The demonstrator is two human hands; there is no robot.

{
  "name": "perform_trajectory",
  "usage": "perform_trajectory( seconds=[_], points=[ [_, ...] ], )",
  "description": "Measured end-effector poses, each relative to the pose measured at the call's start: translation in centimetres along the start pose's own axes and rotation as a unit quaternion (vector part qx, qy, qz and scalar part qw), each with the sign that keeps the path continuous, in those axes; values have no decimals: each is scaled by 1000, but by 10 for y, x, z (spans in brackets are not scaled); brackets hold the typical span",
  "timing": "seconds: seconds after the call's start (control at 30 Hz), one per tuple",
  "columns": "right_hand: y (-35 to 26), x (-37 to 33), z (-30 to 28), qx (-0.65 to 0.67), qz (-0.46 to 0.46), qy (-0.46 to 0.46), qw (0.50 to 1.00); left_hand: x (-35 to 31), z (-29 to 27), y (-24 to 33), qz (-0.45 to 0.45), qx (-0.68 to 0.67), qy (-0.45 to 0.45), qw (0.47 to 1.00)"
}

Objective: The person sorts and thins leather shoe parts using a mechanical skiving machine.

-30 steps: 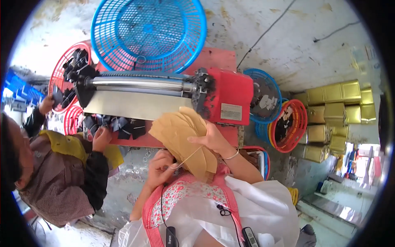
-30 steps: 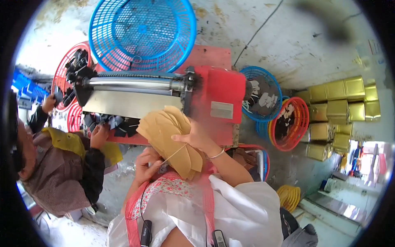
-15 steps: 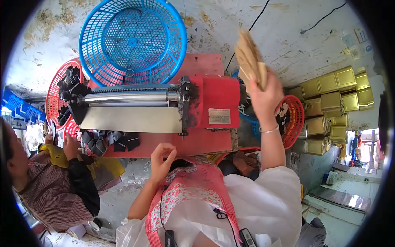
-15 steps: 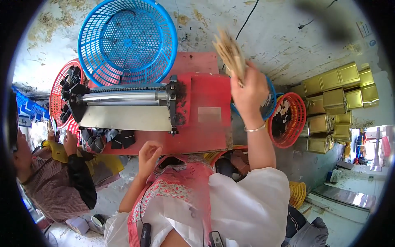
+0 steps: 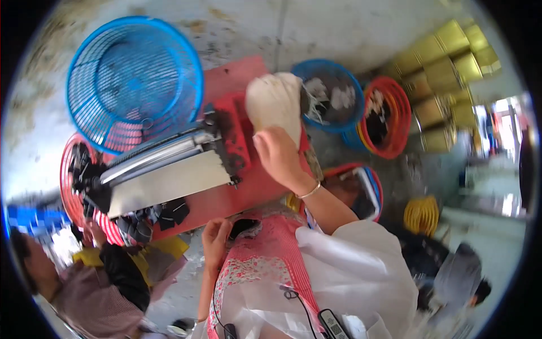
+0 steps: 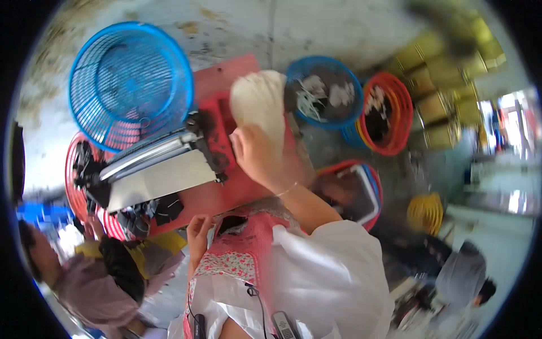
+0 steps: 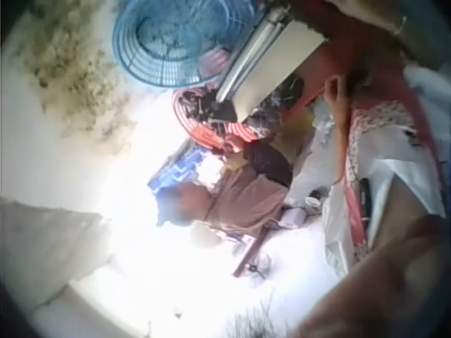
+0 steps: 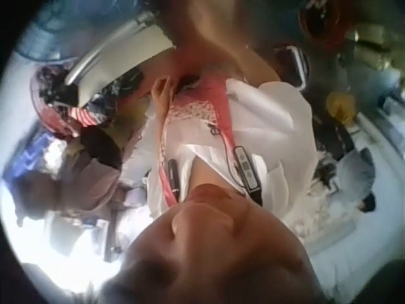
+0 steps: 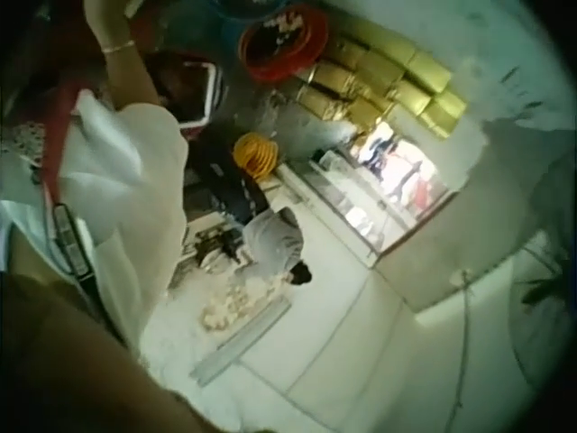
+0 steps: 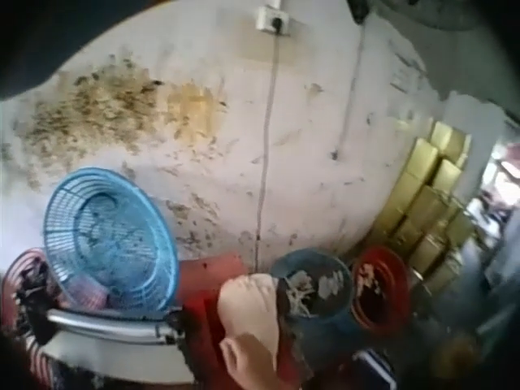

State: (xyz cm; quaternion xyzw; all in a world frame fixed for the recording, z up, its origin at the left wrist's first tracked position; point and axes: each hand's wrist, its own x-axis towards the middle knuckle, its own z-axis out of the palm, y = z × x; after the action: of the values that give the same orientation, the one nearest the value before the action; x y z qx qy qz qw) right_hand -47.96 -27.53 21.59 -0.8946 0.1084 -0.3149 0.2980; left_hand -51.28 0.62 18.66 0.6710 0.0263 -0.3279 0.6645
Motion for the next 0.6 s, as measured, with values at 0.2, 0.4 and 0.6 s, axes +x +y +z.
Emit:
perform_trajectory(
  seconds=[0.2,0.4,0.6],
  points=[
    [-69,-123,20,190,203,-42,960,28,-19,10,0,68,-70,995],
    [-107,-212,45,197,347,-32,916,33,-27,20,7,236,-244,941],
    [-167,-252,65,463,431,68,771,16,11,-15,133,219,-251,933]
  ],
)
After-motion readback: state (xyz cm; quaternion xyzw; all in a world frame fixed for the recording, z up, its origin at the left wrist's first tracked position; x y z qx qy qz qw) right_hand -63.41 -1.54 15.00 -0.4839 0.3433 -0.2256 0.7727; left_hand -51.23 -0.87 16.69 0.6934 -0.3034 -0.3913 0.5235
